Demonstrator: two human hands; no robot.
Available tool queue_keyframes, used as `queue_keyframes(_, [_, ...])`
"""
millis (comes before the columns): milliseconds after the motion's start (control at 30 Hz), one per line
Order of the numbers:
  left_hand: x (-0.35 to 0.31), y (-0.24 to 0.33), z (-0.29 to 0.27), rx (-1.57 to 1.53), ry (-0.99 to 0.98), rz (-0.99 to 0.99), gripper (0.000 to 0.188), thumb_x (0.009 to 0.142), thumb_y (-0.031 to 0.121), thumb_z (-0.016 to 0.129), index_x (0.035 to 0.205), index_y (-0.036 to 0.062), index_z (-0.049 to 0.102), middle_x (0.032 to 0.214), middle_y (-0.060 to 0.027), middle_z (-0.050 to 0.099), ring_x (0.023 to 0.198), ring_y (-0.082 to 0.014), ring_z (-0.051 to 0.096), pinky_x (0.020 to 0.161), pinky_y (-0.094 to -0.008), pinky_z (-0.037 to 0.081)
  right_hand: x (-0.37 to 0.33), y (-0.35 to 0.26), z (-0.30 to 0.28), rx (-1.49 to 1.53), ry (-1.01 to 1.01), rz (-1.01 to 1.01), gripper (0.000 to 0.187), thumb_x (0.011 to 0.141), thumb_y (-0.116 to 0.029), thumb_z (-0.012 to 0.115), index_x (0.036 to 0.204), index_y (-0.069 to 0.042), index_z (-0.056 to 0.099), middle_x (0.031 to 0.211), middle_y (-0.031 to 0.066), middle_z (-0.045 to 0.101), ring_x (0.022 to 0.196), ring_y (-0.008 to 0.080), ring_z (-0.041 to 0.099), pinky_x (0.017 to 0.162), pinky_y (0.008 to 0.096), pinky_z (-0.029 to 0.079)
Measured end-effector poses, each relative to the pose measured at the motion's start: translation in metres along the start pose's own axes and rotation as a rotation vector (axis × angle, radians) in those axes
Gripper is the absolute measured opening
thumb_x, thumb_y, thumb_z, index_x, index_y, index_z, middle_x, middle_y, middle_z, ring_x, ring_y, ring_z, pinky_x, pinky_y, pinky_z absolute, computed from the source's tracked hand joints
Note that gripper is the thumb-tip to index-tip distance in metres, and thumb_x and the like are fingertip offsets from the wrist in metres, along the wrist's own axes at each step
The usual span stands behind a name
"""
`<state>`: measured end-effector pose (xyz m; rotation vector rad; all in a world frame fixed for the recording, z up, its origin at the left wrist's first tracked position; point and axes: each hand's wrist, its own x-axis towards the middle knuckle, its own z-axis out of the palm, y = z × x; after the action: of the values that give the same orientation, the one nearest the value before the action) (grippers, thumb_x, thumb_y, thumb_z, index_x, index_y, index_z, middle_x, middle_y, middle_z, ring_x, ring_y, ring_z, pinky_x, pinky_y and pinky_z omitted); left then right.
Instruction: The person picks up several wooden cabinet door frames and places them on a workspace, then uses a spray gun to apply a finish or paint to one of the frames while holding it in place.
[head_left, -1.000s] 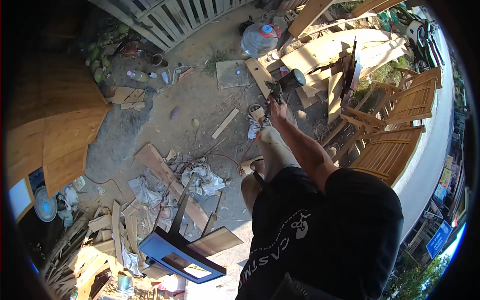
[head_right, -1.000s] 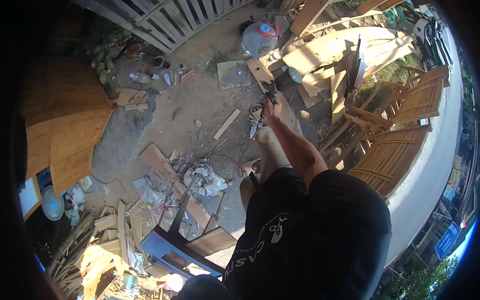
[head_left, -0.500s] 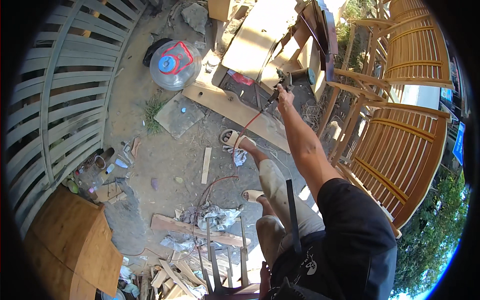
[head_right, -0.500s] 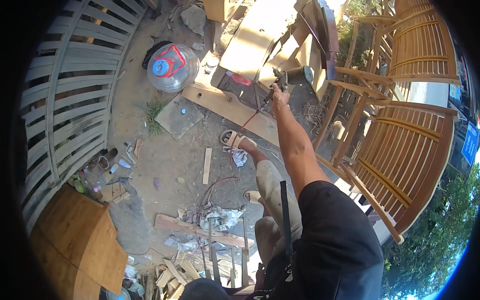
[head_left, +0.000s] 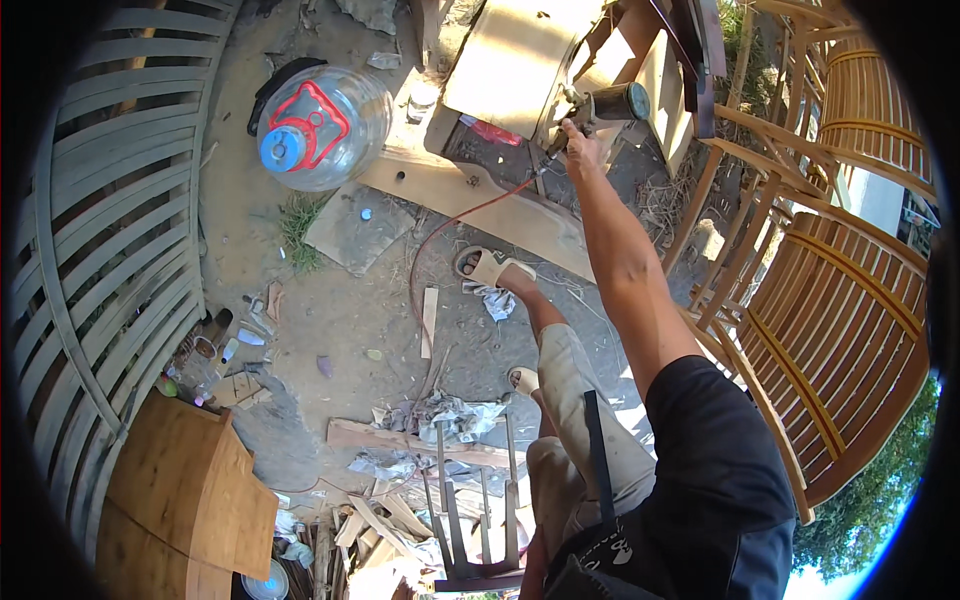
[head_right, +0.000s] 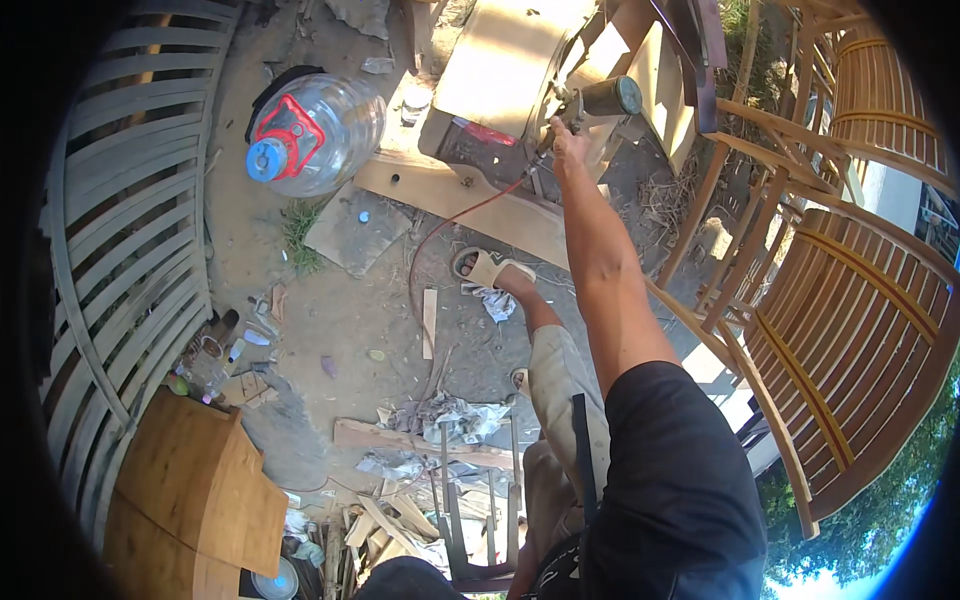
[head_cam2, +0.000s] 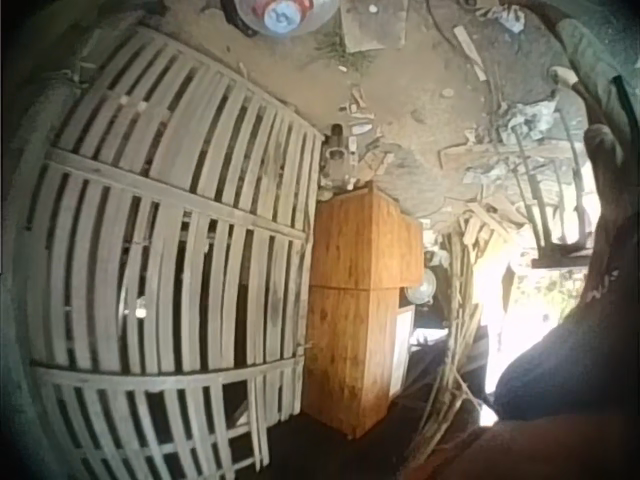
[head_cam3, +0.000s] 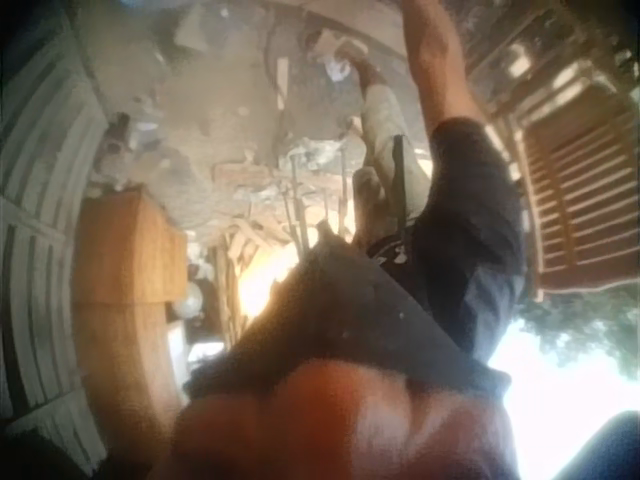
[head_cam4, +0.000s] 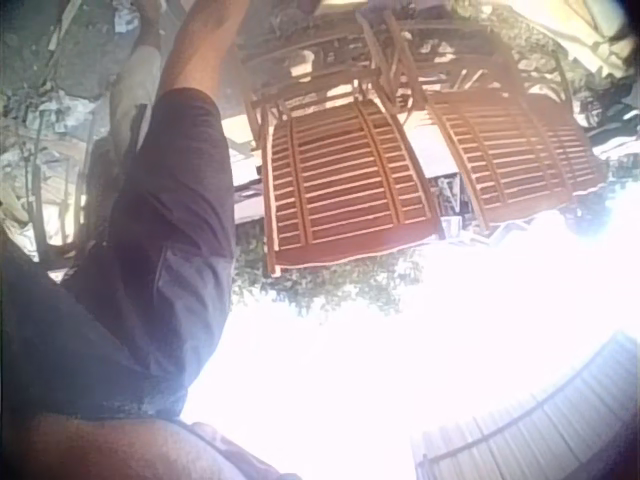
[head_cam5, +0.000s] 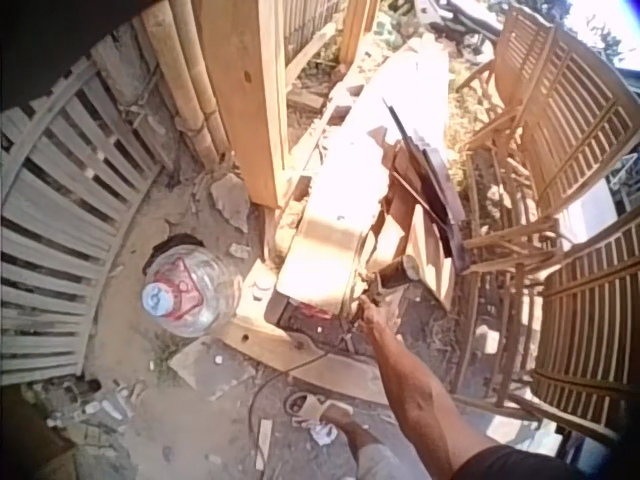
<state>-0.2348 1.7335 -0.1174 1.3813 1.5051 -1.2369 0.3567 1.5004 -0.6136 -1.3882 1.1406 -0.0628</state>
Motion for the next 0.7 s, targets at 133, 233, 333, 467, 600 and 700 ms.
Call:
queue_keyframes(133, [0.010,0.009,-0.008,0.029,-0.019,0.017,0.039,0.099,0.033,0.063,0.124,0.0029,0.067,0.107,-0.0188,0.073,0.095,-0.0278,0.073,0.080,-0.0370,0.056,0.022,0.016,-0.011,0.064,-0.021,0.012,0.041,0.082,-0.018,0.085,0.113,0.001,0.067,0.102,0.0082,0.068,0.089,0.0202,0.062,0.077,0.0356,0.050])
queue_keyframes(233, [0.026,0.022,-0.005,0.045,-0.015,0.013,0.039,0.099,0.033,0.063,0.124,0.0029,0.067,0.107,-0.0189,0.073,0.095,-0.0279,0.073,0.080,-0.0371,0.056,0.010,0.028,0.006,0.029,-0.002,-0.030,0.041,0.082,-0.016,0.084,0.115,0.001,0.067,0.107,0.0070,0.068,0.093,0.0199,0.062,0.082,0.0361,0.051])
queue_keyframes(333, [0.046,0.032,-0.010,0.083,-0.030,0.035,0.040,0.099,0.033,0.063,0.124,0.0029,0.066,0.107,-0.0190,0.073,0.095,-0.0280,0.073,0.080,-0.0371,0.056,0.012,0.028,0.008,0.005,-0.022,-0.012,0.033,0.082,-0.016,0.082,0.109,0.000,0.070,0.098,0.0065,0.069,0.086,0.0181,0.062,0.078,0.0352,0.050])
queue_keyframes(467, [0.060,0.040,-0.017,0.110,-0.037,0.051,0.040,0.099,0.034,0.063,0.124,0.0029,0.066,0.107,-0.0191,0.073,0.095,-0.0282,0.073,0.081,-0.0372,0.056,0.017,0.023,0.006,-0.077,-0.019,0.032,0.022,0.082,-0.016,0.079,0.098,-0.002,0.072,0.087,0.0037,0.068,0.075,0.0142,0.059,0.068,0.0331,0.047])
queue_keyframes(600, [0.072,0.046,-0.022,0.129,-0.051,0.072,0.040,0.099,0.034,0.063,0.124,0.0029,0.066,0.108,-0.0193,0.073,0.095,-0.0283,0.073,0.081,-0.0373,0.056,0.028,0.025,-0.001,-0.126,0.032,0.074,0.027,0.085,-0.019,0.079,0.103,-0.002,0.067,0.091,0.0050,0.066,0.077,0.0159,0.061,0.066,0.0368,0.055])
queue_keyframes(700, [0.079,0.048,-0.024,0.133,-0.043,0.074,0.040,0.099,0.034,0.063,0.124,0.0029,0.066,0.108,-0.0194,0.073,0.096,-0.0285,0.073,0.081,-0.0373,0.056,0.020,0.027,0.004,-0.078,0.018,0.125,0.034,0.086,-0.021,0.079,0.108,-0.002,0.064,0.098,0.0069,0.065,0.081,0.0178,0.063,0.069,0.0382,0.060])
